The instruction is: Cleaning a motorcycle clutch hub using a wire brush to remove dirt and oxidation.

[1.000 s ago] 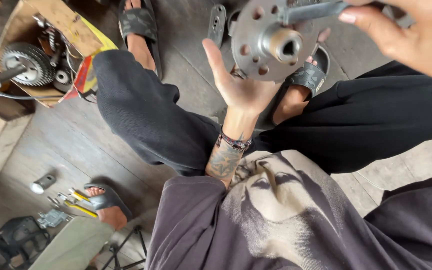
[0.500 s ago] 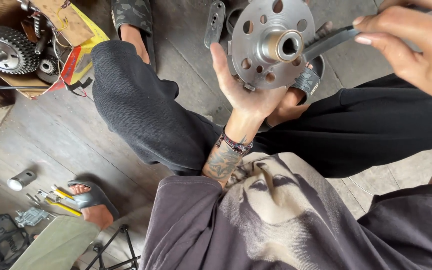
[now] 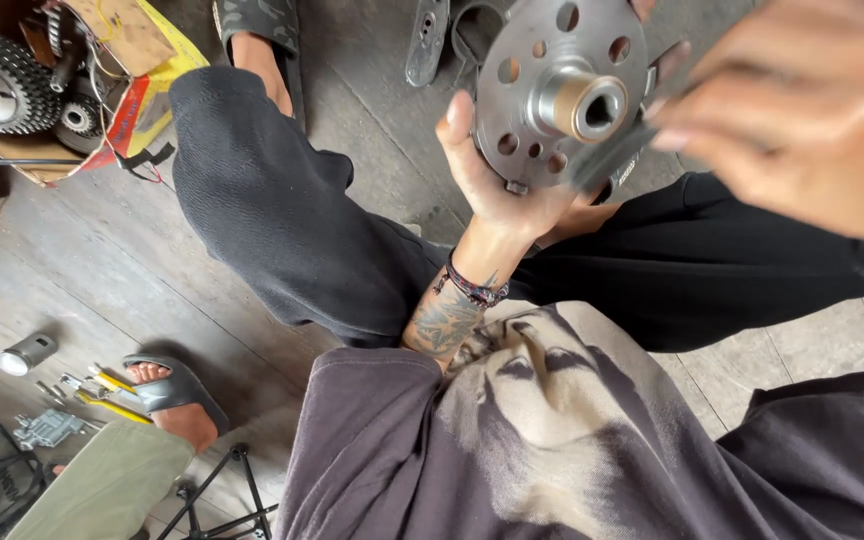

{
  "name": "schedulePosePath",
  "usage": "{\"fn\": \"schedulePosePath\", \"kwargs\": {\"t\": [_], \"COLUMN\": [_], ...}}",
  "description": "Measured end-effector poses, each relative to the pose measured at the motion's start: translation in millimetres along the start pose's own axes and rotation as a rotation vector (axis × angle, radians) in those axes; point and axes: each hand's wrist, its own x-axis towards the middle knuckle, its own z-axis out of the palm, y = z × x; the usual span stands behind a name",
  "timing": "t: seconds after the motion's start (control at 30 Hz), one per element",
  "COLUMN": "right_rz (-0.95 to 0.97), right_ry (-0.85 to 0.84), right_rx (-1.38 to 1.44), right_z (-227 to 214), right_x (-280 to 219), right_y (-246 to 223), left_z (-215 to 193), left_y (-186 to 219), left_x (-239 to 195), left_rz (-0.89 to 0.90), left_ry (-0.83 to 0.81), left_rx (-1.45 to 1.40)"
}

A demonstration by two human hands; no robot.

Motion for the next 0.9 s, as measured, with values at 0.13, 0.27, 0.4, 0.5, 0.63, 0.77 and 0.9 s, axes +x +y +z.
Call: {"fn": "schedulePosePath", "kwargs": {"t": [0.13,0.27,0.4,0.5,0.63,0.77,0.9], "right_rz": [-0.067,0.063,-0.083,-0.046,-0.074,-0.013,-0.028], "right_ry": [0.004,-0.024,-0.007,-0.053,0.021,0.000,0.011], "right_rx": [0.029,0.102,-0.209,-0.126,-0.268,-0.179,-0.096], "right_z": [-11.5,-8.7,-1.5,-10.4,-3.0,4.1,11.9], "right_x": [13.6,1.8,0.6,0.6,3.9,-0.5,4.3], "right_y": [-1.1,8.1,7.2,9.4,-2.9,-0.3,-2.2], "left_z": [-1.7,12.7,23.5,26.3,29.2,30.2,29.9], "left_y": [6.0,4.1,-1.0,5.4,8.7,8.1,1.5], "left_x": [5.4,9.2,16.4,16.3,16.7,12.0,12.8], "left_rz": [0.095,0.089,0.138,0.121,0.122,0.133,0.196], "left_ry": [-0.023,-0.025,-0.125,-0.187,-0.206,-0.164,-0.140], "left_rx": [0.110,0.114,0.224,0.256,0.304,0.367,0.403]}}
